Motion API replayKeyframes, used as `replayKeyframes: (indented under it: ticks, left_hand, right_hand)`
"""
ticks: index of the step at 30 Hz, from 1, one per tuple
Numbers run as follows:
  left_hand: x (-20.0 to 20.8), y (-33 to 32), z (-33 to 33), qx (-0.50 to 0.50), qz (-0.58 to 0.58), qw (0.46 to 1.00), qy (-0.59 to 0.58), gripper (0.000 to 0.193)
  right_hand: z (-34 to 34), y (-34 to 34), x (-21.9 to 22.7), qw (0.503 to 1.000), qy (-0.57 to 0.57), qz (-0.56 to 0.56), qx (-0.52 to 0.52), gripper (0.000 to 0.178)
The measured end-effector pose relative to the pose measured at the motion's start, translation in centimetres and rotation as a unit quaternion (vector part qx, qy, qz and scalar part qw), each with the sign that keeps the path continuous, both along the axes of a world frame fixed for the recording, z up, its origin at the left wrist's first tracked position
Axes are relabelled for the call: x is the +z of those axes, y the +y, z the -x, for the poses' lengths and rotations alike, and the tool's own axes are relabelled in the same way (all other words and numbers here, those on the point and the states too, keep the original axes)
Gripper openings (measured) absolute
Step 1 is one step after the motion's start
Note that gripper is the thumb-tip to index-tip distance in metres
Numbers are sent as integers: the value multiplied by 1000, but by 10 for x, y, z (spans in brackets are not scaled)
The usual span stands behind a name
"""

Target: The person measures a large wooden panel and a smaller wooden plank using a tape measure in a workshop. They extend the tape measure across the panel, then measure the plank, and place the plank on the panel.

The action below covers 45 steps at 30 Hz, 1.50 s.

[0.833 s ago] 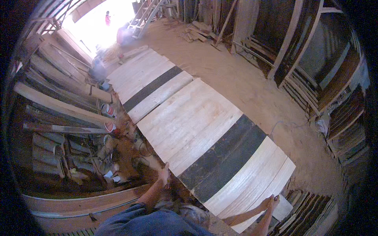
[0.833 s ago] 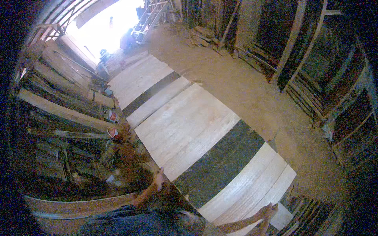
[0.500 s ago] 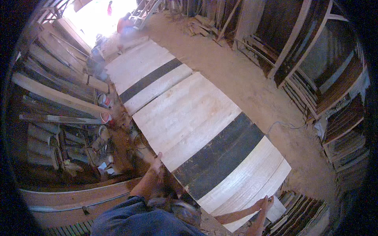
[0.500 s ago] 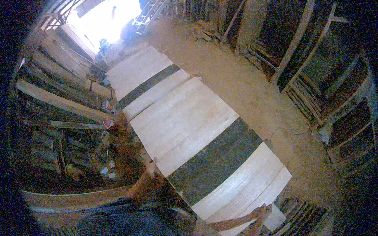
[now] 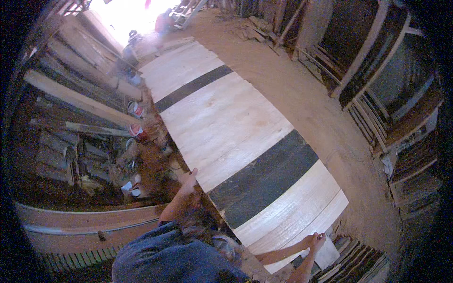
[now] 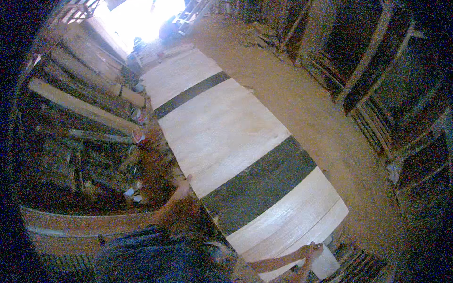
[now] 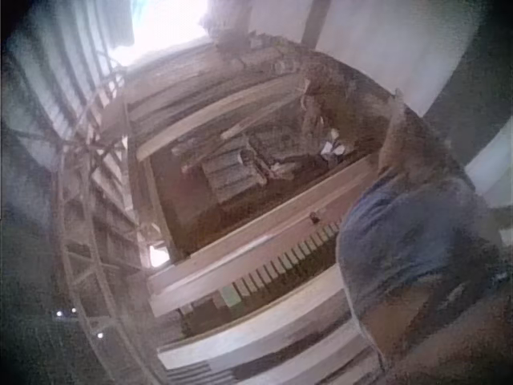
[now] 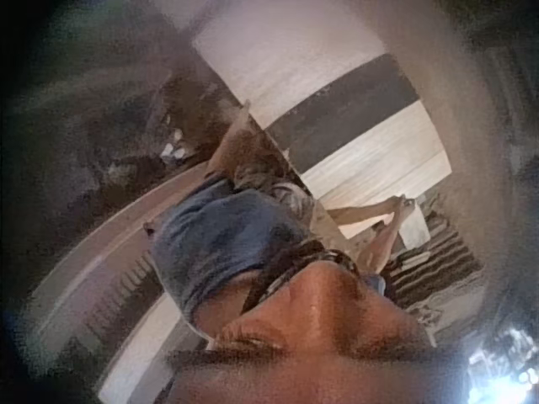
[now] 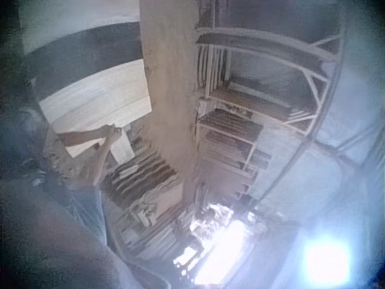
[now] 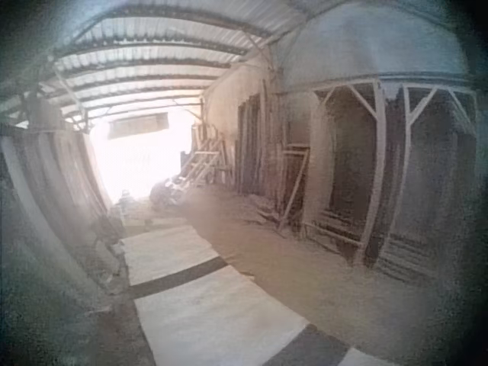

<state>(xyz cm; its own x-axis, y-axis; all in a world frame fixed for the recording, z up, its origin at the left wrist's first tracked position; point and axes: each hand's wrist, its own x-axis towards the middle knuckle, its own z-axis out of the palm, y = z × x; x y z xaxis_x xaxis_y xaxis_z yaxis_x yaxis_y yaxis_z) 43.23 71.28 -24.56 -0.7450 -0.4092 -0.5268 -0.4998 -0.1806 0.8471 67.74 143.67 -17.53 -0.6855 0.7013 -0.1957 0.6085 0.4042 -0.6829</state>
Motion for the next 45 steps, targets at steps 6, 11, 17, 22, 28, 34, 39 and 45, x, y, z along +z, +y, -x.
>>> replayKeyframes:
  ticks: [6,11,17,22,28,34,39,45]
  left_hand:
    - [80,52,23,-96,172,976,-89,56]
    - [55,-45,-49,-79,152,985,-30,52]
    - [36,-166,-158,-155,247,954,-75,60]
    - [-38,-235,-297,-85,237,910,-330,59]
    - [-19,-287,-319,-107,88,919,-369,58]
    - [-44,-397,-203,16,212,961,-177,58]
    - [0,-442,-145,107,202,963,-145,56]
    - [-52,-463,-154,28,165,962,-213,53]
  right_hand:
    - [-33,22,-29,973,48,-223,-17,41]
    - [68,-131,37,899,-89,-408,-133,48]
    - [101,-233,-9,944,-125,-305,12,56]
    - [167,-392,17,937,-100,-329,62,56]
    - [237,-514,52,935,-141,-286,154,62]
    - [318,-631,68,931,-141,-265,206,55]
    - [387,-721,115,867,-179,-205,418,62]
    - [461,-860,200,837,-208,-254,437,51]
